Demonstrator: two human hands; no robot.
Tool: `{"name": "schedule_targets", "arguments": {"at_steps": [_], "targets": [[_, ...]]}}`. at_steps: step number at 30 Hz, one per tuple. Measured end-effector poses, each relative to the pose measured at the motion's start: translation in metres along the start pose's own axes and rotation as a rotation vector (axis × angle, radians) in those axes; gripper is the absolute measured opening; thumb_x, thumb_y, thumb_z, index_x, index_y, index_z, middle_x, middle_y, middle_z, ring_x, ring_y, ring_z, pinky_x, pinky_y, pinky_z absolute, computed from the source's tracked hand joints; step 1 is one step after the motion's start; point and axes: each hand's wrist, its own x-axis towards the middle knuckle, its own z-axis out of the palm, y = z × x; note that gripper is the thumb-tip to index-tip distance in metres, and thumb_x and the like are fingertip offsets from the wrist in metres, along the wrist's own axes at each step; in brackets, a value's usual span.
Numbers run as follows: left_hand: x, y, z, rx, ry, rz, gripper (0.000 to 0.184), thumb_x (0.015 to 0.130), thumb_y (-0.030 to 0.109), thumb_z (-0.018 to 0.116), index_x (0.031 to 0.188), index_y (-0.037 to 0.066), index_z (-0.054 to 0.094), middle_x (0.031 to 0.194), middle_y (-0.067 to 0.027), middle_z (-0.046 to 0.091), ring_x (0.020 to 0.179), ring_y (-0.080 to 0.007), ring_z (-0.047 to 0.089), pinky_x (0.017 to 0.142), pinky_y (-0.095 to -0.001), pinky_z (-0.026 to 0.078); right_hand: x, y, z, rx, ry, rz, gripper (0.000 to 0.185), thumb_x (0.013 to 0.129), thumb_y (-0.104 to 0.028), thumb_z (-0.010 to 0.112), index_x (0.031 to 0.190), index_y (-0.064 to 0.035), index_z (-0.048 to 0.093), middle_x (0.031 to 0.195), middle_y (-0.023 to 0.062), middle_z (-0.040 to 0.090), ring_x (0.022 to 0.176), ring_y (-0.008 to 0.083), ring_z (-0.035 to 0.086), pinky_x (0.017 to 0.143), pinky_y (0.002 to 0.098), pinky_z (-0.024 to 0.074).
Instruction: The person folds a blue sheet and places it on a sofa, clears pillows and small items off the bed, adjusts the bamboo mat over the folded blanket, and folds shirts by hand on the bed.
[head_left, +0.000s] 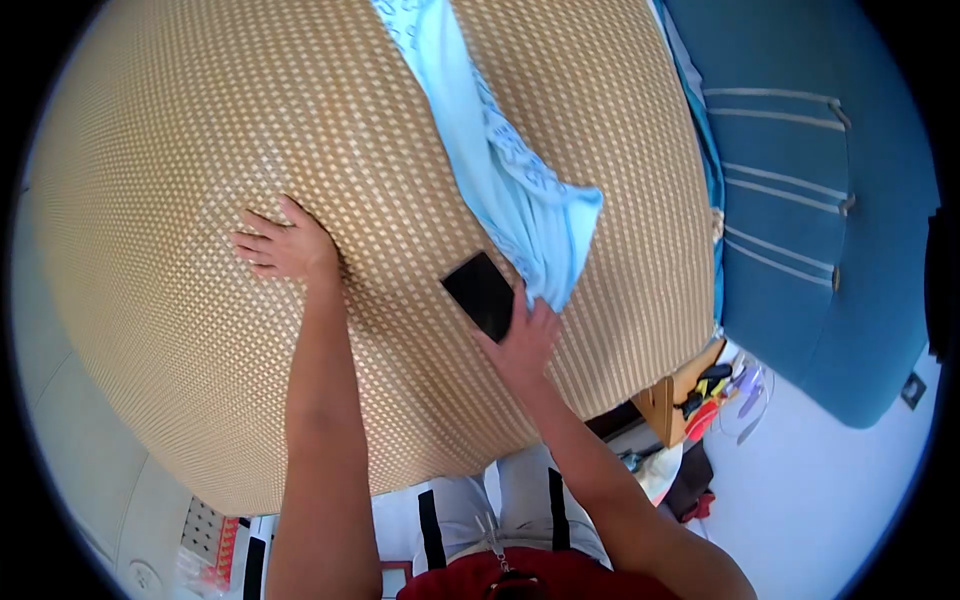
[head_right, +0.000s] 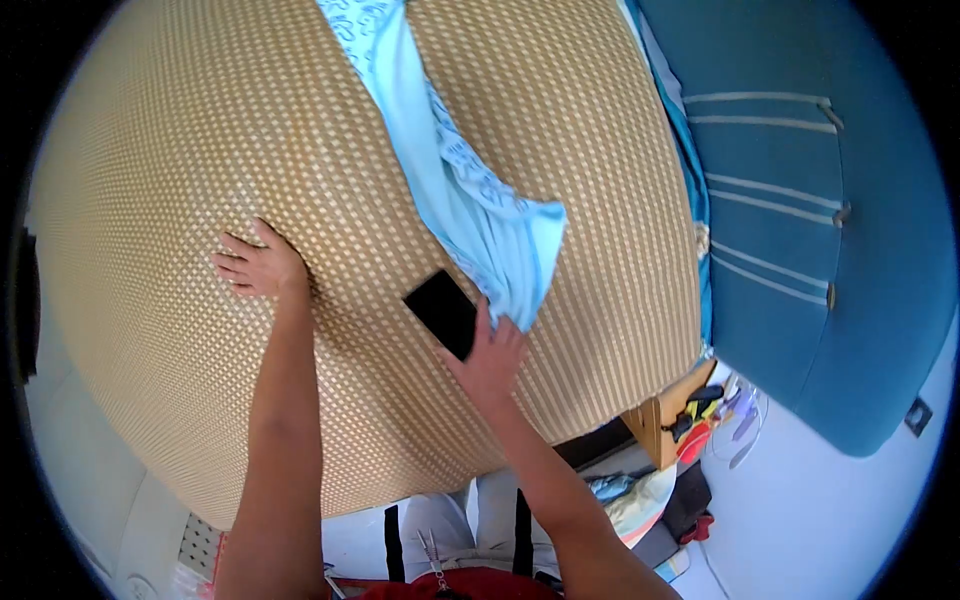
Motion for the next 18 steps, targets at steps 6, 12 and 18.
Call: {"name": "schedule_targets", "arguments": {"at_steps": [6,12,18], "targets": [[-0.004,-0.013,-0.001,-0.116,-0.005,0.073,0.079,0.085,0.069,0.02,0.143,0.016,0.017,0.149,-0.0169,0.004,0.138,-0.033,0.002,0.108,-0.0529,0.005,0.01,-0.004,0.013,0.105,0.006,0.131,0.09,0.064,-0.057,0.068,0.132,-0.007,0.037,0.117,0.0182,0.04,0.111,0.037,0.036,0.094,0.0547,0.0263],[0.074,-0.083,0.038,-0.058,-0.188,1.043,0.076,0.086,0.063,0.029,0.141,0.01,0.025,0.148,-0.0146,0.012,0.136,-0.0355,0.012,0.107,-0.0529,0.015,-0.008,0.025,0.005,0.253,0.112,-0.035,0.078,0.064,-0.043,0.072,0.123,-0.0014,0.043,0.116,0.0165,0.043,0.108,0.0324,0.041,0.093,0.0489,0.0327],[-0.03,-0.119,-0.046,-0.314,-0.53,0.67,0.078,0.086,0.062,0.033,0.143,0.011,0.019,0.149,-0.0146,0.006,0.135,-0.036,0.012,0.108,-0.0527,0.015,-0.078,0.046,-0.01,0.473,-0.05,-0.096,0.079,0.06,-0.044,0.069,0.12,0.0013,0.045,0.114,0.0201,0.045,0.106,0.0345,0.045,0.09,0.0445,0.0372]]}}
